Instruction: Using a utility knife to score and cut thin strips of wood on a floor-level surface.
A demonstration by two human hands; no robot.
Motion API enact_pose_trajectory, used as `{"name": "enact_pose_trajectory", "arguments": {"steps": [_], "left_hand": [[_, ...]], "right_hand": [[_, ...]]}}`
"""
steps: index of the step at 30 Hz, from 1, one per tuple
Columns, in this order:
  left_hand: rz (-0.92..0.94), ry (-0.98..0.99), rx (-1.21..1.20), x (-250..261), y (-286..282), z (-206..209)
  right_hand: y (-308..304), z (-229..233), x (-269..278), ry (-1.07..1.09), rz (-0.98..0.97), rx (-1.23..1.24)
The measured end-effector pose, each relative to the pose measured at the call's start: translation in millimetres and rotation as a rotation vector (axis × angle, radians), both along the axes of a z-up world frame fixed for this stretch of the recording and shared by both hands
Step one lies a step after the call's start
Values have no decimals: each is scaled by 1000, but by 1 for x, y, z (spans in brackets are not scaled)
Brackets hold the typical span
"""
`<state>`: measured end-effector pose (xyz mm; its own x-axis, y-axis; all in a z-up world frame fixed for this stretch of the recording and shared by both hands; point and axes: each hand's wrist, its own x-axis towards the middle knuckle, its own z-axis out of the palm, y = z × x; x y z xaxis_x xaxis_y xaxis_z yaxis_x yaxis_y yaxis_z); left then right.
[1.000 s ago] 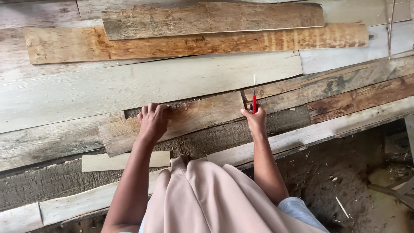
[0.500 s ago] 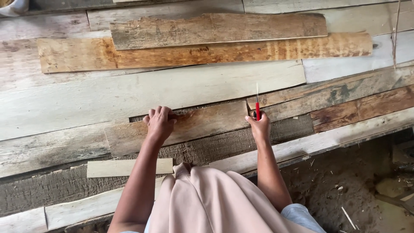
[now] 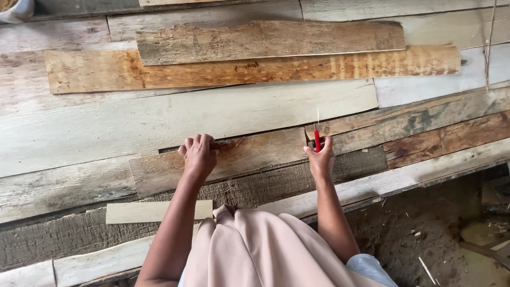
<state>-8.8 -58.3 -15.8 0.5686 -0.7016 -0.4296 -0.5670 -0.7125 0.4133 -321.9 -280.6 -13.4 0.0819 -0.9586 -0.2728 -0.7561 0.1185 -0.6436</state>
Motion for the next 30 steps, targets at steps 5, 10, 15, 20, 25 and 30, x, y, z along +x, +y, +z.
{"name": "enact_pose_trajectory", "arguments": {"steps": [5,10,15,20,25,30], "left_hand": [[6,-9,36,0,-4,-3],[10,-13,57,-2,-5,-8],[-18,-46,40,-2,-5,-9],[-29,-59,13,-2,-8,-16],[-37,-86,5,-3,-6,-23],[-53,-163,-85,-6,-3,-50]], "right_hand": [[-3,-5,-2,-34,59,-31],[-11,-20,-13,-52,87,-19],[-19,-44,-23,-24,79,4],[-21,-50,-27,-10,84,12],[-13,-18,-15,-39,85,46],[-20,-38,-25,11,90,49]]}}
